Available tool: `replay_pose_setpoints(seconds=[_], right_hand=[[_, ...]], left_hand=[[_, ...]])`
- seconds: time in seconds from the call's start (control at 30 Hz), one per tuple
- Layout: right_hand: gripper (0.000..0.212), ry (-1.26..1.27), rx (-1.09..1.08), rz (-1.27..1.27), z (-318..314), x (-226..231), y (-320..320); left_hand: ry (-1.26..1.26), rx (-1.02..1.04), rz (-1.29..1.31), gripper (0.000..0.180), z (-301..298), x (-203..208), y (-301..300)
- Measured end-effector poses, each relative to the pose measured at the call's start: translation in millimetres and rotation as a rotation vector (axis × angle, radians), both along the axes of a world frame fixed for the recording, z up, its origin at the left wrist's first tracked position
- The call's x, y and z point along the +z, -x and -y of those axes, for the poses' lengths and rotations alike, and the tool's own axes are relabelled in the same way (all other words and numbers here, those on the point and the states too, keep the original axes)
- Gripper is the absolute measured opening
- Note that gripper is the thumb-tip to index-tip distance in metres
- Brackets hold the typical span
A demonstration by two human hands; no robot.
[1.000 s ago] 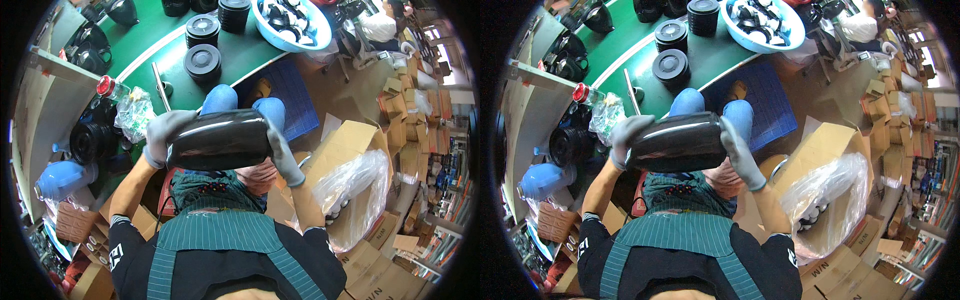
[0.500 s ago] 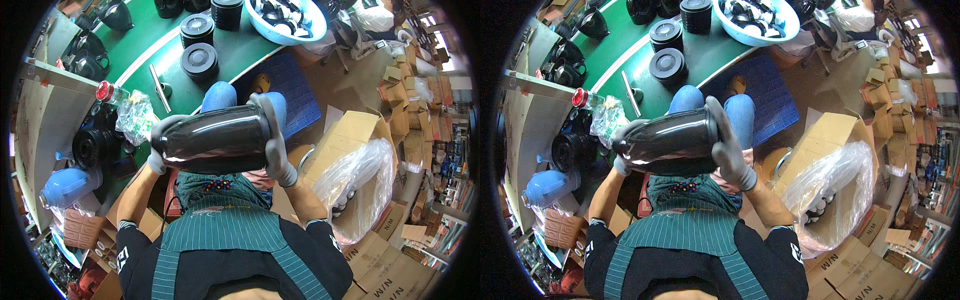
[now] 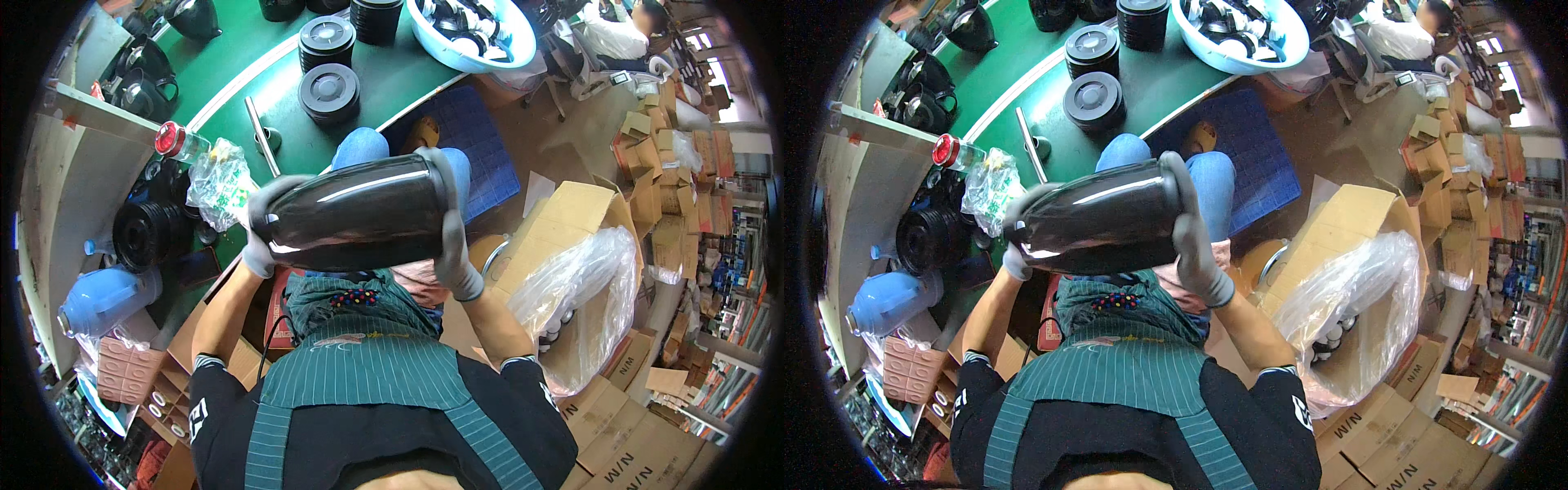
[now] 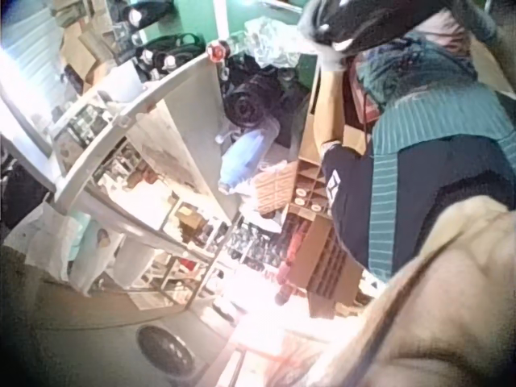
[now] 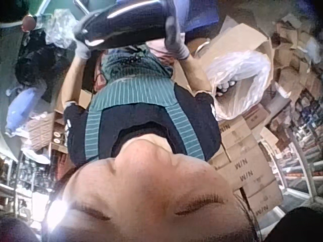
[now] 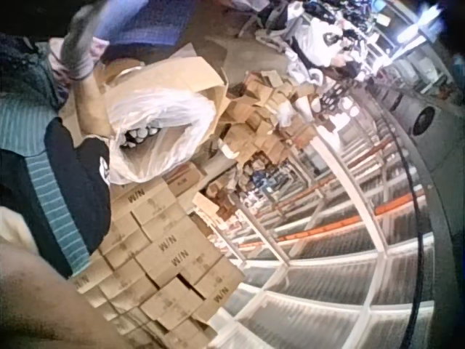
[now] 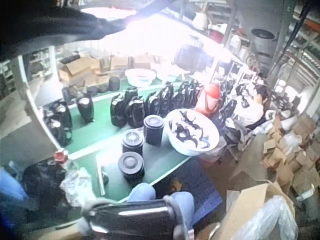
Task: The person repeatedly picks up black kettles, inserts a metal rod into the base, and places the assembled units on a green workbench. The person also handles lids and other kettle parts, moving them between the bench and a nearby box.
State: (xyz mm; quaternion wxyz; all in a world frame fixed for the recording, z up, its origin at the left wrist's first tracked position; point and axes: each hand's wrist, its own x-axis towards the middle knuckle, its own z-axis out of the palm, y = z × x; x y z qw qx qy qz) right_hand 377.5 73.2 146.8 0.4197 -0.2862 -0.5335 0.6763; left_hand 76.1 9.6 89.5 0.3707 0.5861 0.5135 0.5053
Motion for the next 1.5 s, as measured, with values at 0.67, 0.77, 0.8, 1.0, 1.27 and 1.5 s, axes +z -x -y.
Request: replay_pose_setpoints(seconds=[0.67,0.77,0.8,1.0,1.27,1.5], right_hand=[[0.066,0.062,0.021,0.076,-17.4,-3.7,-2.9],[0.062,0.538,0.122,-0.103,-38.3,-34.3,-35.8],[0.061,0.781,0.114,-0.204,-45.1,-47.4,-47.0],[0.067,0.039,0.157,0.293,-90.0,-43.1,-86.8],[0.091,-0.33,0.398,0.632,-37.6,-86.0,-28.4],[0.126,-0.194,0.271,0.558,-20.8,-88.4,-45.3]], left_hand=[[-0.008,0.039,-0.265,0.045,-8.2,54.6,-17.1],[-0.06,0.114,-0.459,0.058,-5.2,48.4,-40.6],[-0.208,0.141,-0.534,0.068,-2.2,35.5,-46.6],[-0.219,-0.44,-0.68,0.078,-5.5,4.5,-40.2],[0.616,0.677,-1.289,0.082,-98.3,-104.9,91.1],[0.545,0.58,-0.832,0.05,-97.7,-20.3,71.6]])
